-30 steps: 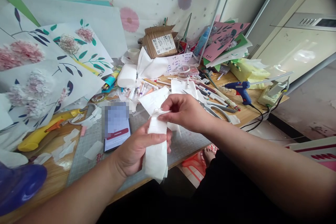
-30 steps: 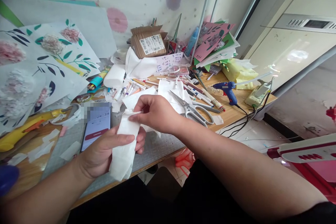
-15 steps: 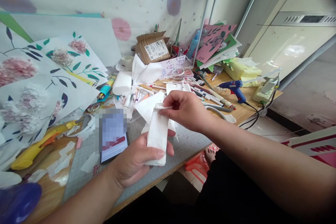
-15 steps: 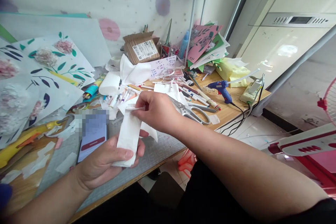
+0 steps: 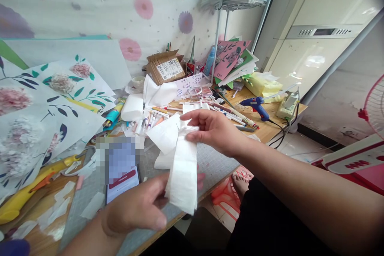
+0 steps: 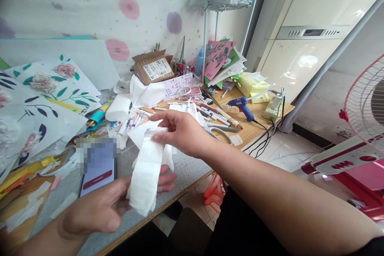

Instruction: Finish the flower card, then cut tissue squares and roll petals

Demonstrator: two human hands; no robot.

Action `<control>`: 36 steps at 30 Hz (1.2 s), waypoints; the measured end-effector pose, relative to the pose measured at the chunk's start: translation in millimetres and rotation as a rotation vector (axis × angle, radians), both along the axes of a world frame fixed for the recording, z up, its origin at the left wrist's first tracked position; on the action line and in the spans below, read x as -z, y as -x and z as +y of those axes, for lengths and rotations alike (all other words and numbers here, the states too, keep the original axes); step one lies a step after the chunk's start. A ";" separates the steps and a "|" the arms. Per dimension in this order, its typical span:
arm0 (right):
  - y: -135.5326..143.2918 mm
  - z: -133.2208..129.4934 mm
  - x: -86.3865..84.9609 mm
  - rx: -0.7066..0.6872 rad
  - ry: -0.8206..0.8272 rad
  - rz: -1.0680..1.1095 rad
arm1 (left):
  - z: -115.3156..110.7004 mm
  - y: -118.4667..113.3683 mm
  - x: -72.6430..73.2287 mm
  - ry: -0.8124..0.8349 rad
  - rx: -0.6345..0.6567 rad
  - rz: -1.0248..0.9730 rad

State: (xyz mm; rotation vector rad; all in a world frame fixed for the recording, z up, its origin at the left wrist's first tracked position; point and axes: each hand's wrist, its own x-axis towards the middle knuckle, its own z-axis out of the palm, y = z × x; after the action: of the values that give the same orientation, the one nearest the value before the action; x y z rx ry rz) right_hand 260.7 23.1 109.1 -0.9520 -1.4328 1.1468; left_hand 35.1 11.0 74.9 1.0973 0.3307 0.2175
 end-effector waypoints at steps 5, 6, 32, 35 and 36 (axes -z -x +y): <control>14.5 -23.0 7.3 0.111 -0.171 -0.259 | -2.0 -6.7 -2.2 -0.015 -0.297 -0.044; 19.0 -27.4 11.0 0.167 -0.260 -0.343 | -4.0 -9.9 -0.4 -0.046 -0.343 0.003; -3.2 30.6 46.0 -0.394 -0.638 -1.220 | 19.5 2.5 -29.1 0.067 -1.185 0.069; 22.4 55.1 48.7 -0.353 -0.624 -1.413 | 23.8 2.5 -29.1 0.086 -1.211 0.103; 27.9 66.7 47.2 -0.332 -0.572 -1.476 | 23.4 1.4 -27.3 0.085 -1.201 0.117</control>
State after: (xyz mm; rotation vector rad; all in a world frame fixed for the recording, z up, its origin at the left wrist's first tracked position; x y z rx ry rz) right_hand 232.8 89.9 61.9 -1.1651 -2.9376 -0.0267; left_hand 33.6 34.4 102.3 0.7073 1.0744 1.1879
